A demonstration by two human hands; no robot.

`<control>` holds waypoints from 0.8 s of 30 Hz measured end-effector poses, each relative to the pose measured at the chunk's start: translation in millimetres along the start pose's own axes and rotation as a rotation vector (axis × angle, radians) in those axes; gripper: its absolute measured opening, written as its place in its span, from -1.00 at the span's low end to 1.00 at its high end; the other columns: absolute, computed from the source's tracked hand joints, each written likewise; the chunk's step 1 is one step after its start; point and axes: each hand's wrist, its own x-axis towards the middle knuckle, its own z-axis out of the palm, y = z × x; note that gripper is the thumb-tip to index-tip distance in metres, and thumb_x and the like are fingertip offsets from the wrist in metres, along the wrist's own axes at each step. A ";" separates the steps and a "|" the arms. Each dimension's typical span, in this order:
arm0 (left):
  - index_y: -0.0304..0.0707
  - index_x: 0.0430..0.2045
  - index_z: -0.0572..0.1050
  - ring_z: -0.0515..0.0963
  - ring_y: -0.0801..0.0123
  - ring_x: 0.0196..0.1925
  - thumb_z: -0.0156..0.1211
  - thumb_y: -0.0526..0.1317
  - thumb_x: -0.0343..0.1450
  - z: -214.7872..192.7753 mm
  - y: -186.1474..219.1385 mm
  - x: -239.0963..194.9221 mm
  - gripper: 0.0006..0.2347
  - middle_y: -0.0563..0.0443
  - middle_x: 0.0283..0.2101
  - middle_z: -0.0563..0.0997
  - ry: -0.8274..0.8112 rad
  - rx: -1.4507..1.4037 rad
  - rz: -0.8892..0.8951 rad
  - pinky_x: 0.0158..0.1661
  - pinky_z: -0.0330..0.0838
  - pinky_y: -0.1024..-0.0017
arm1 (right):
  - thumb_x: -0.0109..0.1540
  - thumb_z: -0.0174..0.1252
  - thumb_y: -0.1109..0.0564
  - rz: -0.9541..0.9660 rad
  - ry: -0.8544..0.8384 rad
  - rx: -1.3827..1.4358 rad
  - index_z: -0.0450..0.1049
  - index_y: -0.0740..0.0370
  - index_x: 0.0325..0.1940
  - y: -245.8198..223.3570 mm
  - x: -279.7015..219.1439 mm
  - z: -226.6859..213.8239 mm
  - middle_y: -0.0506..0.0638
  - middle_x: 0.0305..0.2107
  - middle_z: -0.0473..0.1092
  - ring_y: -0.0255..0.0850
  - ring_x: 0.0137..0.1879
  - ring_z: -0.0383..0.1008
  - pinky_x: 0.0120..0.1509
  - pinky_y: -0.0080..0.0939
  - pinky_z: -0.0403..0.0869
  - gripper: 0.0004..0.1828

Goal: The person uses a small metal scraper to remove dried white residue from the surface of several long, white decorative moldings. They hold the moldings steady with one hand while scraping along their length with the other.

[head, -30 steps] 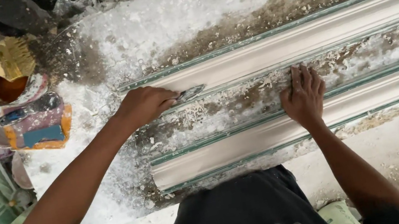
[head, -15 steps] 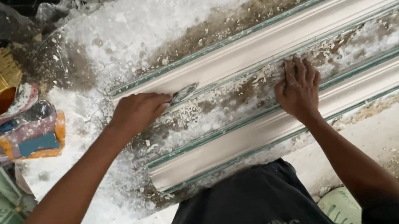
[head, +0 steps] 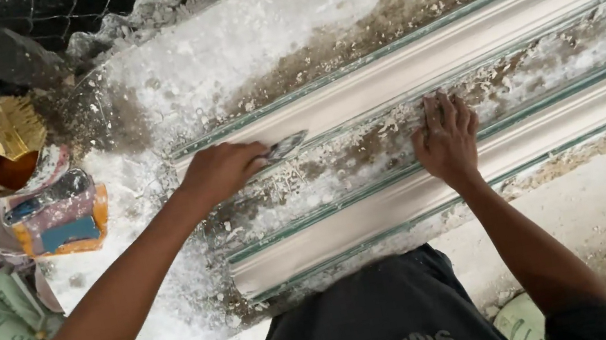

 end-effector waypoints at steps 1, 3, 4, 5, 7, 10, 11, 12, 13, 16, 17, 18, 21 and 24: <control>0.13 -0.06 0.55 0.65 0.22 -0.42 0.03 0.01 0.51 3.2 4.1 6.1 -0.78 0.07 -0.22 0.69 -0.002 0.002 0.001 -0.41 0.54 0.19 | 0.34 -0.02 -0.04 0.003 0.000 0.001 0.26 0.31 0.52 -2.1 0.6 0.2 0.38 0.41 0.16 0.40 0.51 0.07 0.51 0.45 0.03 -0.32; 0.14 -0.07 0.55 0.64 0.23 -0.44 0.03 0.01 0.51 8.1 12.4 21.1 -0.79 0.06 -0.26 0.69 0.028 0.027 -0.016 -0.44 0.52 0.19 | 0.34 -0.02 -0.06 -0.002 0.011 -0.056 0.27 0.29 0.51 -5.2 2.6 -1.8 0.37 0.40 0.18 0.39 0.49 0.10 0.48 0.46 0.04 -0.32; 0.14 -0.07 0.55 0.64 0.23 -0.44 0.03 0.01 0.51 15.8 31.9 43.7 -0.79 0.06 -0.26 0.69 0.028 0.020 -0.011 -0.44 0.52 0.19 | 0.34 -0.02 -0.06 -0.001 0.007 -0.064 0.27 0.29 0.51 -4.3 0.3 -4.4 0.37 0.40 0.18 0.39 0.49 0.10 0.48 0.46 0.04 -0.32; 0.08 -0.12 0.54 0.63 0.20 -0.42 0.04 -0.03 0.53 23.4 51.5 64.5 -0.83 0.01 -0.33 0.68 0.051 0.021 0.012 -0.42 0.50 0.17 | 0.35 -0.03 -0.05 -0.002 0.014 -0.041 0.27 0.31 0.51 -4.8 -3.1 -7.2 0.38 0.40 0.18 0.39 0.49 0.11 0.50 0.45 0.05 -0.33; 0.02 -0.18 0.54 0.63 0.17 -0.41 0.06 -0.06 0.55 31.0 75.5 98.5 -0.86 -0.03 -0.39 0.66 0.092 0.034 0.041 -0.40 0.48 0.16 | 0.36 -0.04 -0.03 -0.005 0.044 -0.021 0.27 0.33 0.50 -9.3 -1.5 -8.5 0.39 0.40 0.19 0.38 0.50 0.12 0.52 0.45 0.06 -0.34; -0.01 -0.35 0.59 0.62 0.12 -0.38 0.15 -0.06 0.50 35.8 91.2 123.6 -0.86 -0.06 -0.41 0.67 0.092 -0.192 0.033 -0.28 0.45 0.14 | 0.35 -0.04 -0.02 -0.005 0.064 -0.041 0.30 0.27 0.49 -10.4 -1.8 -11.7 0.34 0.39 0.22 0.35 0.50 0.12 0.55 0.42 0.07 -0.36; -0.02 -0.29 0.55 0.62 0.08 -0.36 0.14 -0.10 0.48 35.1 91.3 121.7 -0.90 -0.08 -0.38 0.66 0.150 -0.127 0.135 -0.33 0.46 0.09 | 0.35 -0.03 -0.02 -0.010 0.062 -0.010 0.30 0.28 0.49 -8.0 -2.1 -12.6 0.34 0.38 0.22 0.35 0.49 0.12 0.53 0.42 0.07 -0.36; -0.04 -0.24 0.52 0.63 0.04 -0.33 0.14 -0.14 0.46 32.3 87.9 119.2 -0.90 -0.10 -0.36 0.66 0.206 -0.055 0.231 -0.37 0.47 0.03 | 0.35 -0.02 -0.03 -0.015 0.060 0.029 0.29 0.29 0.49 -8.7 0.0 -10.9 0.33 0.37 0.23 0.34 0.48 0.13 0.52 0.42 0.07 -0.35; -0.04 -0.24 0.52 0.63 0.04 -0.33 0.14 -0.14 0.46 19.8 83.0 100.2 -0.90 -0.10 -0.36 0.66 0.209 -0.052 0.233 -0.37 0.47 0.03 | 0.35 -0.02 -0.03 -0.015 0.065 0.029 0.29 0.29 0.49 -5.4 2.0 -9.1 0.33 0.37 0.23 0.34 0.48 0.13 0.52 0.42 0.07 -0.35; -0.15 -0.09 0.47 0.67 0.07 -0.35 0.10 -0.20 0.46 2.4 58.5 38.0 -0.82 -0.10 -0.30 0.66 -0.014 0.032 0.135 -0.39 0.54 0.10 | 0.37 -0.01 -0.04 -0.031 0.050 0.016 0.29 0.27 0.51 -3.2 -2.7 -1.8 0.33 0.39 0.22 0.33 0.50 0.11 0.54 0.39 0.07 -0.35; -0.16 -0.04 0.46 0.68 0.06 -0.32 0.09 -0.23 0.45 3.6 44.4 18.1 -0.79 -0.09 -0.21 0.66 0.021 0.171 0.164 -0.37 0.56 0.10 | 0.36 -0.01 -0.04 -0.022 0.041 0.011 0.28 0.26 0.52 -4.7 -2.6 -2.6 0.33 0.40 0.21 0.33 0.51 0.10 0.54 0.40 0.07 -0.34; -0.17 0.01 0.46 0.69 0.06 -0.28 0.09 -0.27 0.45 4.1 30.7 -0.4 -0.75 -0.08 -0.11 0.67 0.060 0.310 0.195 -0.34 0.59 0.10 | 0.35 -0.01 -0.04 -0.015 0.034 0.003 0.28 0.26 0.52 -4.7 -0.2 -3.8 0.33 0.40 0.20 0.34 0.51 0.10 0.53 0.41 0.06 -0.33; -0.23 0.02 0.46 0.71 0.06 -0.31 0.15 -0.31 0.35 26.8 17.4 -26.3 -0.67 -0.10 0.02 0.62 0.108 0.448 0.269 -0.46 0.61 0.18 | 0.33 -0.01 -0.05 0.019 -0.007 -0.002 0.26 0.26 0.53 -5.4 -1.2 -3.9 0.33 0.42 0.18 0.36 0.52 0.07 0.52 0.45 0.03 -0.31; -0.21 0.02 0.48 0.72 0.09 -0.35 0.14 -0.33 0.38 29.4 36.5 -2.6 -0.70 -0.15 0.05 0.61 0.108 0.485 0.319 -0.52 0.61 0.25 | 0.33 -0.01 -0.07 0.042 -0.030 0.023 0.24 0.27 0.53 -7.2 0.3 -6.5 0.33 0.41 0.17 0.38 0.50 0.06 0.49 0.49 0.01 -0.29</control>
